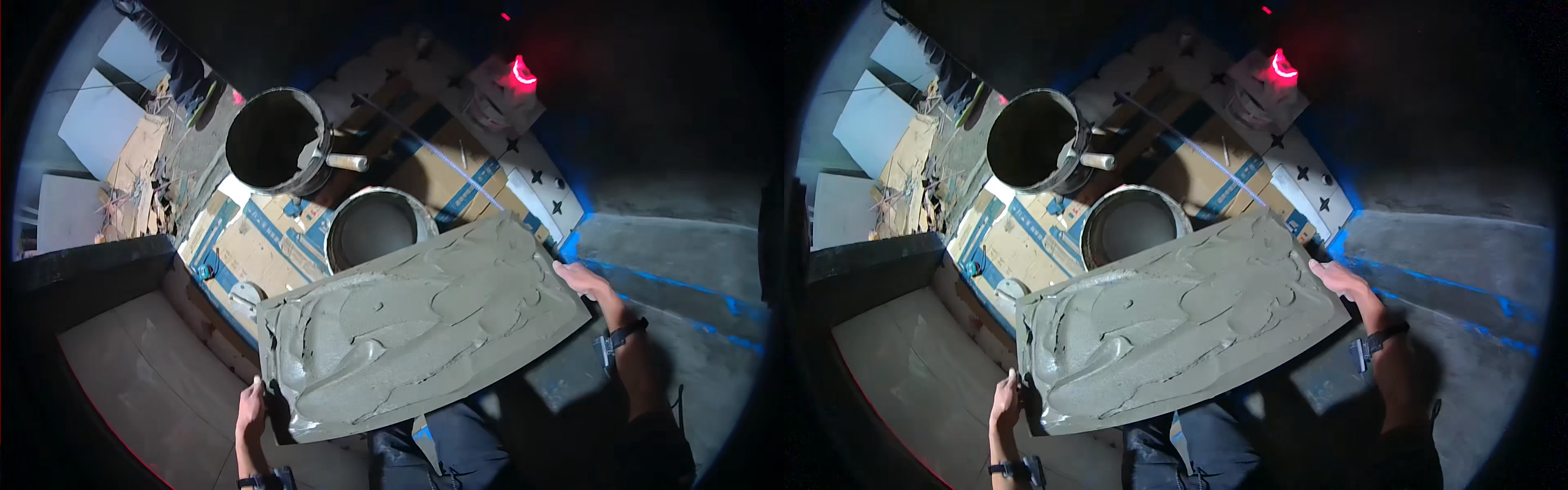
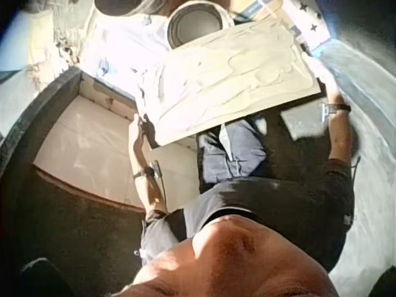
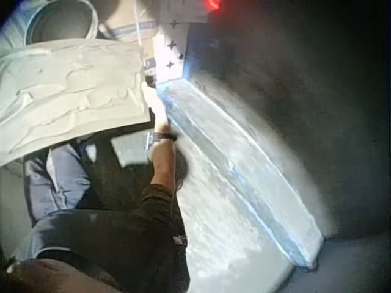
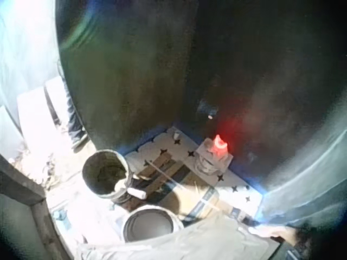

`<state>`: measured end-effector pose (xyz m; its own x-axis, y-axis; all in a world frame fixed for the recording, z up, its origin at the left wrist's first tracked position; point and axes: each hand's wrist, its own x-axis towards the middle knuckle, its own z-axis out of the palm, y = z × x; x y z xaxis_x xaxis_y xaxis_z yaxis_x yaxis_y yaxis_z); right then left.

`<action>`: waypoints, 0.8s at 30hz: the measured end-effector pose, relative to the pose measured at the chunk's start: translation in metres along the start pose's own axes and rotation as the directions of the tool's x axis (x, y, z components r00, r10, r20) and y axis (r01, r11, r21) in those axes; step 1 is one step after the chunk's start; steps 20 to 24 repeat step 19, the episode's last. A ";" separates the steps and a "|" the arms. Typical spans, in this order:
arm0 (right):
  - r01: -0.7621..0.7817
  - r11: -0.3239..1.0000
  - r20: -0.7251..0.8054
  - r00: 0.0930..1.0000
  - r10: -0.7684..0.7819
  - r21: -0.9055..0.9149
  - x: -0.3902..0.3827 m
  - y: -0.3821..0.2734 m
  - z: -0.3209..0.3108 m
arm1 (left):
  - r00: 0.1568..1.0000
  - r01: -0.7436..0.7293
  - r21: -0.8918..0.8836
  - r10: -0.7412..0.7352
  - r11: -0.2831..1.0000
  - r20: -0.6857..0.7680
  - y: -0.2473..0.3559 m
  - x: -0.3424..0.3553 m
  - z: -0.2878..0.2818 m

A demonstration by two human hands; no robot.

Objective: Applying mortar to a large ceramic tile using a trowel.

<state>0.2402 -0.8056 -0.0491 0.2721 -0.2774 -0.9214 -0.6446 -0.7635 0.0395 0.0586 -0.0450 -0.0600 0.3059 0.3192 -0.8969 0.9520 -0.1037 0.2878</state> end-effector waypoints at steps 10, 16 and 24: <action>-0.001 0.938 0.229 0.970 -0.083 0.346 -0.016 -0.025 -0.081 | 0.968 -0.215 -0.471 0.251 0.856 0.013 0.059 -0.101 -0.044; 0.002 0.438 0.247 0.824 -0.510 0.899 0.001 -0.007 -0.083 | 0.883 -0.443 -0.556 0.450 0.704 -0.134 0.055 -0.097 -0.026; -0.007 0.080 0.048 0.856 -0.515 0.997 0.025 0.008 -0.050 | 0.839 -0.512 -0.638 0.494 0.575 -0.228 0.054 -0.090 -0.013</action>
